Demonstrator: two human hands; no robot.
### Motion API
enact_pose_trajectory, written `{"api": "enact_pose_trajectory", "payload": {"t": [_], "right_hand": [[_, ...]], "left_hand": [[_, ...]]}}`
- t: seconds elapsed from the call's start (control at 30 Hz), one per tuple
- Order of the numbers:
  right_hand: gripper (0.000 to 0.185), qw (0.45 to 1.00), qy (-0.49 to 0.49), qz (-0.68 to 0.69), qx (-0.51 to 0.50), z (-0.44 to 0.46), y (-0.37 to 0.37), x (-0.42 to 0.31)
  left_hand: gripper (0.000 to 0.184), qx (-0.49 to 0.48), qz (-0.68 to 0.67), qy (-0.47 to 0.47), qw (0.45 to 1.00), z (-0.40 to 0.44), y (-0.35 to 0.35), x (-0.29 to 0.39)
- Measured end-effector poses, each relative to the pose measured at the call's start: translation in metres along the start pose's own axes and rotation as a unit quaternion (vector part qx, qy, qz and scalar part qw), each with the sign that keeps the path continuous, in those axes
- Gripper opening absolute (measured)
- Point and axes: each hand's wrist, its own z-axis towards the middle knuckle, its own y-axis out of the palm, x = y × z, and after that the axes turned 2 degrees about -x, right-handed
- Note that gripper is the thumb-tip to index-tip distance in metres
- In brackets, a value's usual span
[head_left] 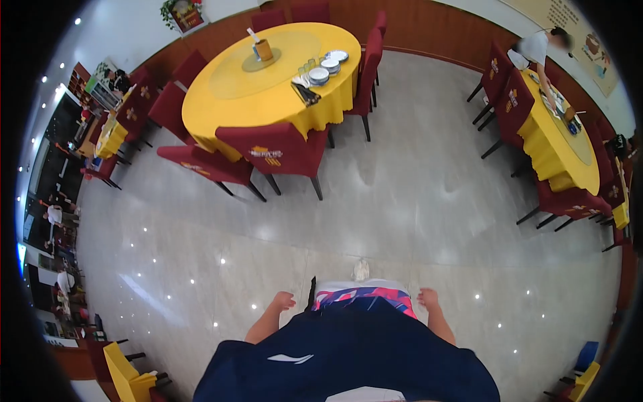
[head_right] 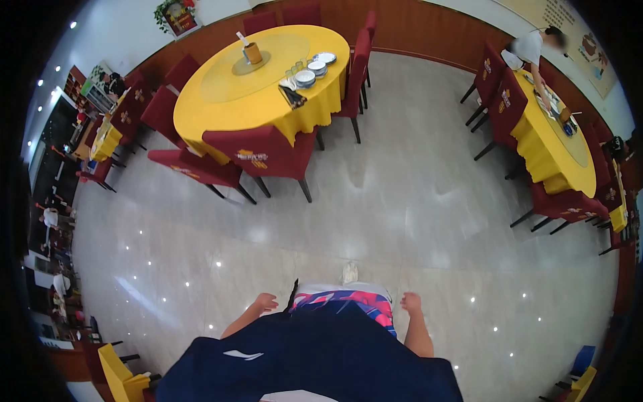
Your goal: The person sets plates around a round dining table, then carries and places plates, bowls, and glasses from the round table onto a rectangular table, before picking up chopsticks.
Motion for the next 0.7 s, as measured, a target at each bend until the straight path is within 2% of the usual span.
{"api": "enact_pose_trajectory", "payload": {"t": [0.03, 0.1, 0.13, 0.17, 0.23, 0.33, 0.4, 0.43, 0.5, 0.53, 0.6, 0.7], "right_hand": [[0.023, 0.999, -0.044, -0.032, -0.003, 0.023, 0.006, -0.037], [0.027, 0.968, -0.113, -0.217, -0.053, 0.082, 0.017, -0.110], [0.028, 0.974, -0.093, -0.192, -0.071, 0.084, 0.033, -0.159], [0.027, 0.964, -0.100, -0.228, -0.089, 0.110, 0.046, -0.196], [0.026, 0.969, -0.150, -0.179, -0.083, 0.104, 0.083, -0.278], [0.024, 0.975, -0.165, -0.062, -0.134, 0.093, 0.140, -0.365], [0.024, 0.970, -0.152, -0.022, -0.187, 0.092, 0.175, -0.403], [0.024, 0.967, -0.141, -0.012, -0.212, 0.092, 0.191, -0.419], [0.025, 0.957, -0.177, -0.004, -0.228, 0.108, 0.218, -0.440], [0.025, 0.963, -0.163, 0.000, -0.213, 0.119, 0.231, -0.451], [0.026, 0.970, -0.153, -0.001, -0.191, 0.136, 0.249, -0.479], [0.026, 0.978, -0.069, -0.011, -0.199, 0.140, 0.260, -0.528]], "left_hand": [[0.024, 0.003, 0.001, -0.003, 1.000, 0.010, -0.008, 0.027], [0.030, 0.070, -0.148, 0.147, 0.975, 0.030, -0.009, 0.070], [0.030, 0.079, -0.185, 0.148, 0.968, 0.021, -0.003, 0.102], [0.030, 0.087, -0.220, 0.154, 0.959, 0.011, 0.006, 0.140], [0.030, 0.064, -0.224, 0.147, 0.961, 0.023, 0.018, 0.179], [0.032, 0.017, -0.203, 0.106, 0.973, 0.044, 0.024, 0.243], [0.033, -0.037, -0.313, 0.089, 0.945, 0.076, 0.014, 0.277], [0.033, -0.043, -0.313, 0.090, 0.944, 0.084, 0.006, 0.296], [0.033, -0.094, -0.401, 0.134, 0.901, 0.092, -0.010, 0.338], [0.033, -0.101, -0.404, 0.137, 0.899, 0.094, -0.017, 0.364], [0.038, -0.071, -0.283, 0.167, 0.942, 0.102, -0.032, 0.420], [0.039, -0.117, -0.228, 0.170, 0.952, 0.162, -0.045, 0.468]]}}
